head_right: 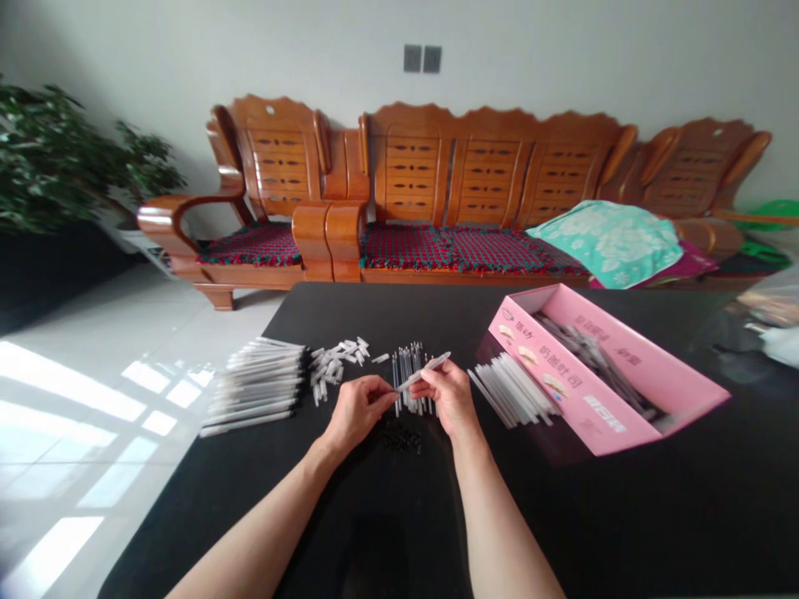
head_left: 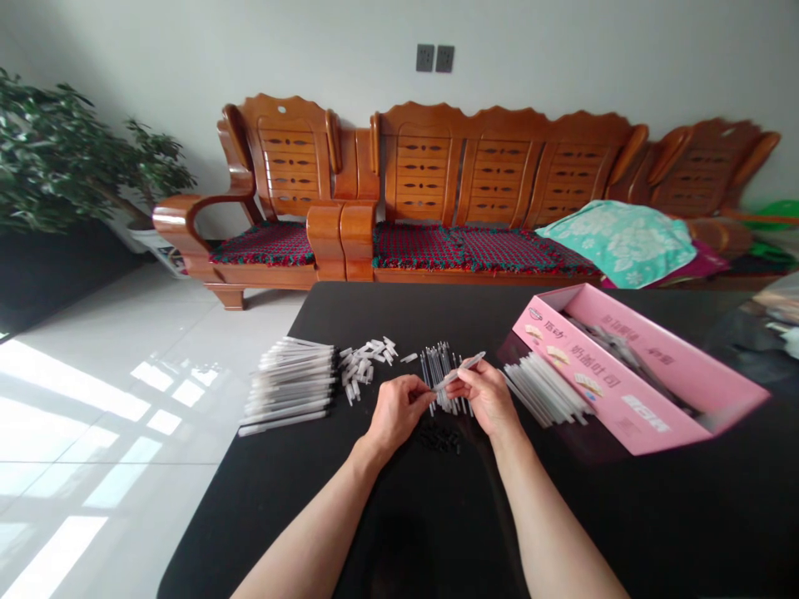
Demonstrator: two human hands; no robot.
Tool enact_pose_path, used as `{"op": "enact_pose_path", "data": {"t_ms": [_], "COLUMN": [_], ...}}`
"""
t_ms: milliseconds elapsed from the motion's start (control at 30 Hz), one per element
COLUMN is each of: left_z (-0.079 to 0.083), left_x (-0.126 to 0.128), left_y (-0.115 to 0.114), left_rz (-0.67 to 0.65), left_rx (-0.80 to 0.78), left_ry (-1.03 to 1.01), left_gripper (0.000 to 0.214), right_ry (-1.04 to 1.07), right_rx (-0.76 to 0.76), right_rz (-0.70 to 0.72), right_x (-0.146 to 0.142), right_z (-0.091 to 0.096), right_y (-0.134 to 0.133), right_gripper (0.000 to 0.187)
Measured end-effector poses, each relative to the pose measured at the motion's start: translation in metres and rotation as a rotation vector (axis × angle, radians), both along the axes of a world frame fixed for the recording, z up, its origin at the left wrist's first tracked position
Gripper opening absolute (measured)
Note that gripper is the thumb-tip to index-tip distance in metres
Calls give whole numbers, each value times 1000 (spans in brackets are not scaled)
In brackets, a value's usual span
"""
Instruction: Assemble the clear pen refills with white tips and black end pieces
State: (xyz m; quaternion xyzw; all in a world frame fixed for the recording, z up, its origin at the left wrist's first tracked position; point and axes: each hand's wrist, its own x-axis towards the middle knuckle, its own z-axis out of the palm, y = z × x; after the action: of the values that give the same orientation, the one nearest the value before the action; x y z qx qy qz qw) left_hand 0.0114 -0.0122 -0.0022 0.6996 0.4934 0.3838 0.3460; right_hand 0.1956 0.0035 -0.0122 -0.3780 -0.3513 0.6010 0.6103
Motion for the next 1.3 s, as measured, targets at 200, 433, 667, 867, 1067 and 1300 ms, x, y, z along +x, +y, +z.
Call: {"op": "enact_pose_path", "data": {"t_ms": [200,433,667,867,1067,1300], "left_z": [4,-3,-3,-3,-1,-1], "left_x": [-12,-62,-56,-42,-33,-30], "left_y": [6,27,22,16,14,17], "left_rz": [46,442,347,266,219,102], "left_rx": [215,154,94,82,87,-394], "left_ry": [96,483,617,615,275,-599], "left_gripper": [18,22,19,14,22,34], "right_ry": [1,8,106,175,115,29], "right_rx": [-17,37,50,75,76,51], "right_rz": [-95,-64,24,-2,-41,19], "right_x": [9,13,15,14,13,6], "right_z": [0,4,1,0,-1,1], "right_y": [2,-1,-1,0,1,-2], "right_gripper": [28,50,17,24,15,16]}}
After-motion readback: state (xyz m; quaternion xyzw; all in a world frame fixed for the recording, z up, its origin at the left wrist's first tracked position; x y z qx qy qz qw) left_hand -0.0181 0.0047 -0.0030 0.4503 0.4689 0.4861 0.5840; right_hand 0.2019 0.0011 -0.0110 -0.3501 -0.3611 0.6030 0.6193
